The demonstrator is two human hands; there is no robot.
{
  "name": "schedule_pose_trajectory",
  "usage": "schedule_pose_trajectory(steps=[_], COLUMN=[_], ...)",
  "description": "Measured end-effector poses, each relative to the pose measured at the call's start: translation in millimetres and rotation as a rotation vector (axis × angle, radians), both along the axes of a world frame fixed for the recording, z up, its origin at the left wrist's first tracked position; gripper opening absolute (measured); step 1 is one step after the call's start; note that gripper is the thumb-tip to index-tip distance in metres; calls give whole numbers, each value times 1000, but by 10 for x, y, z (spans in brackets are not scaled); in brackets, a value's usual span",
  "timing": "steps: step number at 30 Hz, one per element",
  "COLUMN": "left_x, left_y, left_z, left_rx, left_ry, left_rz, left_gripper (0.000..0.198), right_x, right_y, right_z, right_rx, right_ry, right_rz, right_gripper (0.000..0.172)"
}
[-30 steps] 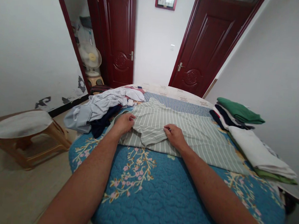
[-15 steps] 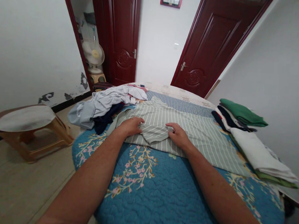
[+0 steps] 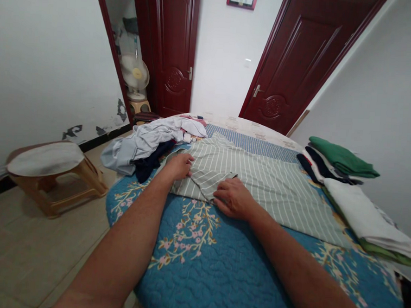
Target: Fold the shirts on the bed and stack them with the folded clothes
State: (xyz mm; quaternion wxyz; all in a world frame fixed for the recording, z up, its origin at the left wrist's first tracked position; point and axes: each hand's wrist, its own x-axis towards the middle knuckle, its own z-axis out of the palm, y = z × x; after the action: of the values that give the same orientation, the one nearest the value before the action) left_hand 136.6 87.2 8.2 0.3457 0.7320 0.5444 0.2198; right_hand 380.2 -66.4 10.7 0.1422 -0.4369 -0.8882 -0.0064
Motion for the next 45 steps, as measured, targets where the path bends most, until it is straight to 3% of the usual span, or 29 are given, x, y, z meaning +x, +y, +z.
schedule_pose_trajectory(steps=[3, 7, 10, 14, 16, 19, 26, 36, 41, 45], left_x=[-42, 32, 258, 629, 740, 783, 743, 656, 621, 630], left_y=[17, -83, -258, -523, -608, -648, -629, -633, -613, -659], left_z=[71, 247, 235, -61, -218, -333, -310, -340, -399, -378], left_rx=[-24, 272, 445, 499, 484, 488, 508, 548, 580, 570], left_ry=[-83, -50, -21, 149, 272, 364, 500, 630, 660, 657], left_rz=[106, 139, -29, -424, -488, -450, -346, -324, -320, -285], left_gripper=[35, 26, 35, 55, 59, 63, 73, 76, 77, 78], right_x=[57, 156, 194, 262, 306, 351, 533, 1549, 1929, 1997], right_y=[-24, 0, 50, 67, 34, -57, -367, -925, -954, -904], right_z=[-1, -34, -121, -318, -406, -479, -433, -423, -390, -397], right_rx=[23, 142, 179, 91, 66, 44, -113, -120, -188, -180], right_ry=[-56, 44, 96, 77, 86, 95, 58, 50, 29, 10], right_rz=[-115, -206, -292, -457, -491, -551, -659, -922, -1105, -1113], right_gripper=[31, 32, 26, 34, 40, 55, 76, 74, 74, 72])
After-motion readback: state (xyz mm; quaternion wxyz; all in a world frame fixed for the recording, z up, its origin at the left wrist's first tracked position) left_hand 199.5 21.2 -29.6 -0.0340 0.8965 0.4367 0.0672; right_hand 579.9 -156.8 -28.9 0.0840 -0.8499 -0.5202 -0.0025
